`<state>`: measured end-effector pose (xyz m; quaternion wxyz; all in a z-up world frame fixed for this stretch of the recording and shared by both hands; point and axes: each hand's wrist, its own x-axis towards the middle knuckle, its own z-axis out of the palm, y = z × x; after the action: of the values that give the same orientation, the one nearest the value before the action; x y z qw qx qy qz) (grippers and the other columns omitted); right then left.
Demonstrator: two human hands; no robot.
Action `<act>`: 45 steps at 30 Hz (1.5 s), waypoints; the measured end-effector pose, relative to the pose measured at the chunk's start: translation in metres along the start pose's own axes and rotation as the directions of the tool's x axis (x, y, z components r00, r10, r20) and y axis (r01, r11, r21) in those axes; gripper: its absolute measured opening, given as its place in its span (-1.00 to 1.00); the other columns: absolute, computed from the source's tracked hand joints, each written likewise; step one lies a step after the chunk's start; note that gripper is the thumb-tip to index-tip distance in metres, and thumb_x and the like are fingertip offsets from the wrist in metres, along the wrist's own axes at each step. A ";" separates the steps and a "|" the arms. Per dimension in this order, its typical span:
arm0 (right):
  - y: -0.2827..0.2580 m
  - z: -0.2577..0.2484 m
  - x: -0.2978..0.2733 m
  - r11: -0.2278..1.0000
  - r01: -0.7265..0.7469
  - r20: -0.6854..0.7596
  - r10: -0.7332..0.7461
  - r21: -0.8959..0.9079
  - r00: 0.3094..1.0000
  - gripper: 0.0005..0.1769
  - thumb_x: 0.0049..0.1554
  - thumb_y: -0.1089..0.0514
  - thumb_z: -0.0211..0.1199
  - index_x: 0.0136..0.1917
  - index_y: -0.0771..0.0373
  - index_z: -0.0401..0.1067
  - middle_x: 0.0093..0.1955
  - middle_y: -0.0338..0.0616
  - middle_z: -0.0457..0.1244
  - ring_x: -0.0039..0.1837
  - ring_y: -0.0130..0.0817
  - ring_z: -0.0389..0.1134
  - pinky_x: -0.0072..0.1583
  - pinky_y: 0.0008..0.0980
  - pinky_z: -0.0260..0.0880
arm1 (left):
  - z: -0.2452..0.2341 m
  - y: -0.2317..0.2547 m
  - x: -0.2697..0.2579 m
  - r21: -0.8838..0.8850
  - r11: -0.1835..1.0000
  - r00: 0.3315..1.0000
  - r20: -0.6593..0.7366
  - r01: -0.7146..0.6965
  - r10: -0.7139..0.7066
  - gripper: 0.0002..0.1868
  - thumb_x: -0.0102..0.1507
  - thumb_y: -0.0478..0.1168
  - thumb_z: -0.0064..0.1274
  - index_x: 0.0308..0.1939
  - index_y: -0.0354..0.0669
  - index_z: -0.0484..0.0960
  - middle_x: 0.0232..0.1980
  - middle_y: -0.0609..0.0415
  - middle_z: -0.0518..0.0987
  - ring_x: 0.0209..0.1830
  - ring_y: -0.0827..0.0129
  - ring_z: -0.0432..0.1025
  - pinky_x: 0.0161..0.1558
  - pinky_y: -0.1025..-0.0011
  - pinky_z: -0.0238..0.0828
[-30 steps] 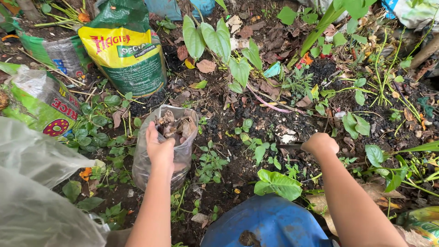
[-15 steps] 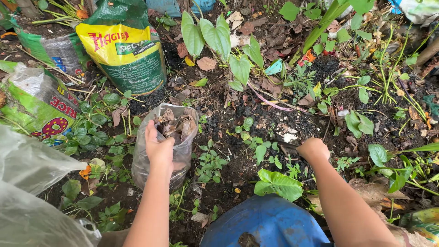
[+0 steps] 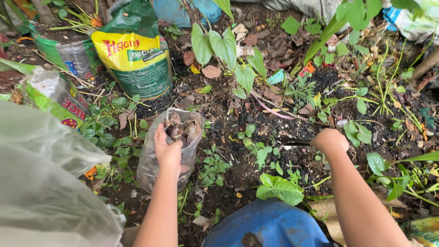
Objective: Collecting dried leaves and garden debris from the ground using tongs and placing them into a plastic bag.
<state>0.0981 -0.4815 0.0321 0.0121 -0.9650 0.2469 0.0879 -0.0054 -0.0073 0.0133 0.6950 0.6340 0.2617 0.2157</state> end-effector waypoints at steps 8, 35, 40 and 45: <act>0.001 -0.066 0.014 0.971 0.225 0.020 -0.227 0.076 0.974 -0.61 0.03 -0.20 0.44 -0.13 0.14 0.67 -0.15 -0.11 0.49 -0.10 -0.28 0.49 0.03 -0.30 0.44 | 0.002 -0.009 0.002 -0.042 0.998 0.999 -0.015 -0.051 0.051 0.02 -0.04 -0.61 -0.02 0.53 -0.06 0.21 0.62 0.17 0.11 0.57 0.34 0.09 0.45 0.47 0.03; -0.077 -0.109 -0.071 0.649 0.239 0.338 -0.633 0.722 0.697 -0.70 0.08 -0.11 0.29 -0.05 0.11 0.54 -0.44 -0.40 0.16 -0.49 -0.61 -0.04 -0.43 -0.54 -0.20 | 0.005 0.005 -0.007 -0.045 0.999 0.999 -0.047 -0.027 0.025 0.01 0.03 -0.61 0.05 0.56 -0.04 0.15 0.62 0.25 0.03 0.52 0.45 0.11 0.29 0.60 0.12; -0.030 -0.055 -0.001 0.585 0.048 0.331 -0.523 0.810 0.785 -0.63 0.21 -0.13 0.18 -0.01 0.24 0.43 -0.32 -0.26 0.30 -0.41 -0.54 0.22 -0.41 -0.49 0.05 | 0.006 -0.006 0.001 -0.095 0.993 0.996 -0.055 -0.073 0.068 -0.01 0.00 -0.62 0.00 0.54 -0.10 0.20 0.62 0.23 0.08 0.52 0.42 0.17 0.27 0.55 0.23; 0.029 0.053 0.080 0.607 -0.183 0.429 -0.290 0.774 0.856 -0.60 0.23 -0.09 0.14 0.04 0.31 0.45 -0.15 -0.03 0.43 -0.27 -0.30 0.47 -0.29 -0.31 0.35 | 0.013 0.003 -0.002 -0.070 0.996 0.998 -0.042 -0.058 0.055 0.01 0.01 -0.61 0.03 0.55 -0.07 0.17 0.63 0.25 0.06 0.52 0.43 0.14 0.30 0.56 0.20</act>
<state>0.1442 -0.5412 -0.0330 0.5059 -0.8045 0.2168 0.2231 0.0015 -0.0187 0.0176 0.7053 0.6117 0.2498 0.2570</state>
